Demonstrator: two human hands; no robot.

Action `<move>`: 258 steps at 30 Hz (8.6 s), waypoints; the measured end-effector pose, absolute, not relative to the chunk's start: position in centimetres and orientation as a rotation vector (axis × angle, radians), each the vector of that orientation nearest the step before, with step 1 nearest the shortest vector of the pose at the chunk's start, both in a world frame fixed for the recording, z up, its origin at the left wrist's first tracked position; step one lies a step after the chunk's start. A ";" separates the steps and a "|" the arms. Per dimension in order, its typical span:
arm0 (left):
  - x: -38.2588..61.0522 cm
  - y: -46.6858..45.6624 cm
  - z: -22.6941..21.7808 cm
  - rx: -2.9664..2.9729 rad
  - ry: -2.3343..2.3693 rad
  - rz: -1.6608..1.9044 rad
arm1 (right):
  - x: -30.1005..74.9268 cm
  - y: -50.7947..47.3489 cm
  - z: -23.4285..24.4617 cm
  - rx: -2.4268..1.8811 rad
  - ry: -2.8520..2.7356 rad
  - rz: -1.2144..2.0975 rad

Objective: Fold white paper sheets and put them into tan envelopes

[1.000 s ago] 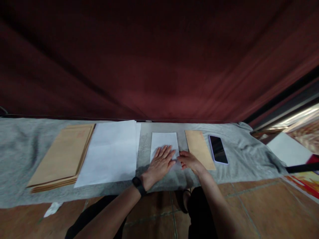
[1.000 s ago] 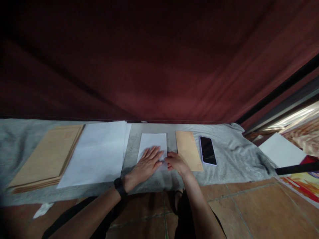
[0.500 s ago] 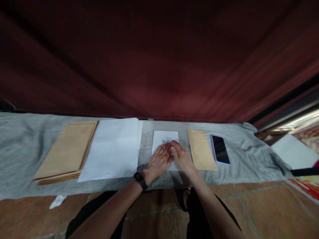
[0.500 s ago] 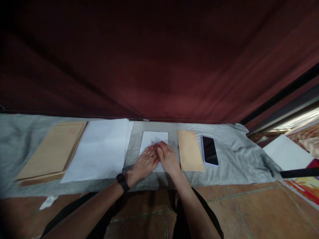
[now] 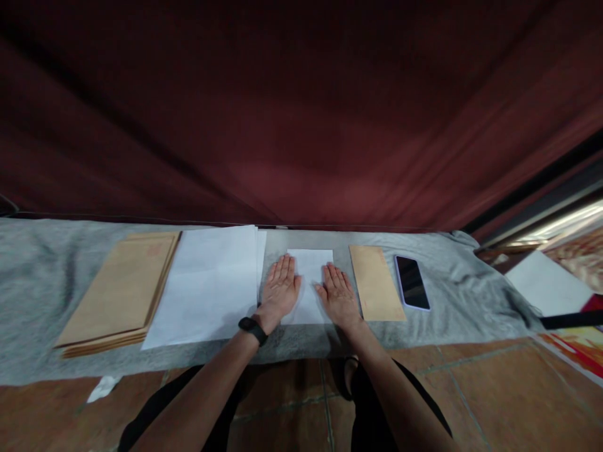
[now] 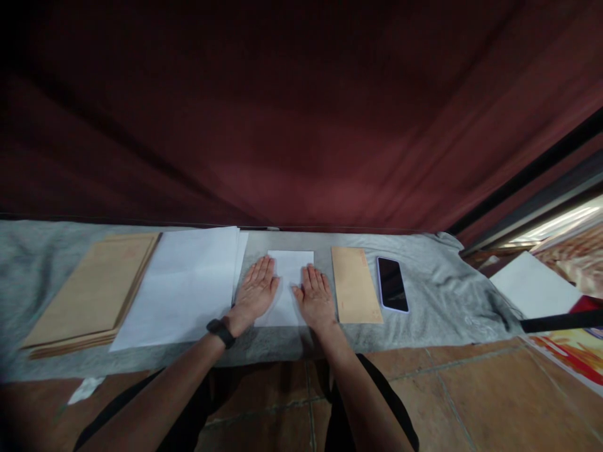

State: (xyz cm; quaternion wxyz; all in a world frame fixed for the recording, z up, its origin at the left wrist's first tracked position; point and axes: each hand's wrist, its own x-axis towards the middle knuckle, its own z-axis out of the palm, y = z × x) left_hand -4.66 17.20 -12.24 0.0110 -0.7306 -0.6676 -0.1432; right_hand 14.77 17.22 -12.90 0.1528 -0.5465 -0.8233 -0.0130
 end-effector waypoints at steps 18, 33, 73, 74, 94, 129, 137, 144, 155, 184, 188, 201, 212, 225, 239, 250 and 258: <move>-0.9 15.4 -12.5 -2.557 -1.725 -0.490 | 13.3 20.2 -11.4 -1.538 -2.383 0.204; -3.2 13.2 -9.2 -2.632 -1.768 -0.447 | 15.0 19.0 -11.4 -1.582 -2.296 0.179; -8.1 12.6 -7.1 -2.615 -2.592 -0.823 | 20.7 15.8 -8.4 -1.400 -2.214 0.920; -8.2 12.8 -7.2 -2.579 -2.617 -0.846 | 20.6 15.9 -8.4 -1.434 -2.198 0.916; -6.5 16.2 -5.9 -2.183 -2.809 -0.256 | 15.6 17.2 -7.2 -2.223 -2.164 0.433; -7.5 19.7 -6.3 -2.242 -2.945 -0.275 | 13.5 20.5 -9.5 -2.207 -2.027 -0.095; -7.2 20.0 -6.2 -2.173 -2.957 -0.168 | 13.2 20.3 -8.7 -2.031 -1.983 -0.172; -6.8 19.8 -6.2 -2.165 -2.878 -0.183 | 11.1 20.0 -10.0 -1.503 -2.164 0.120; -5.7 19.1 -6.1 -2.078 -2.797 -0.168 | 10.9 19.8 -12.0 -1.585 -2.340 0.085; -2.3 18.3 -12.2 -2.206 -2.281 -0.402 | 14.1 20.9 -11.7 -1.777 -2.220 -0.019; -2.4 18.4 -12.1 -2.219 -2.294 -0.396 | 12.5 19.7 -10.3 -1.625 -2.261 0.029; -3.1 18.5 -12.4 -2.220 -2.268 -0.367 | 11.9 20.2 -12.4 -1.532 -2.390 0.092; -4.2 18.2 -11.5 -2.118 -2.343 -0.351 | 14.7 21.3 -12.7 -1.647 -2.322 -0.068; -1.1 16.0 -11.7 -2.498 -1.956 -0.455 | 14.8 21.3 -12.8 -1.654 -2.317 -0.093; -3.8 16.1 -10.9 -2.239 -2.217 -0.343 | 14.4 20.9 -11.7 -1.744 -2.209 -0.048; -4.8 17.7 -8.7 -2.287 -2.300 -0.710 | 12.0 18.0 -11.3 -1.406 -2.549 0.212; -4.9 18.9 -9.6 -2.020 -2.735 -1.697 | 11.5 17.9 -10.8 -1.437 -2.520 0.216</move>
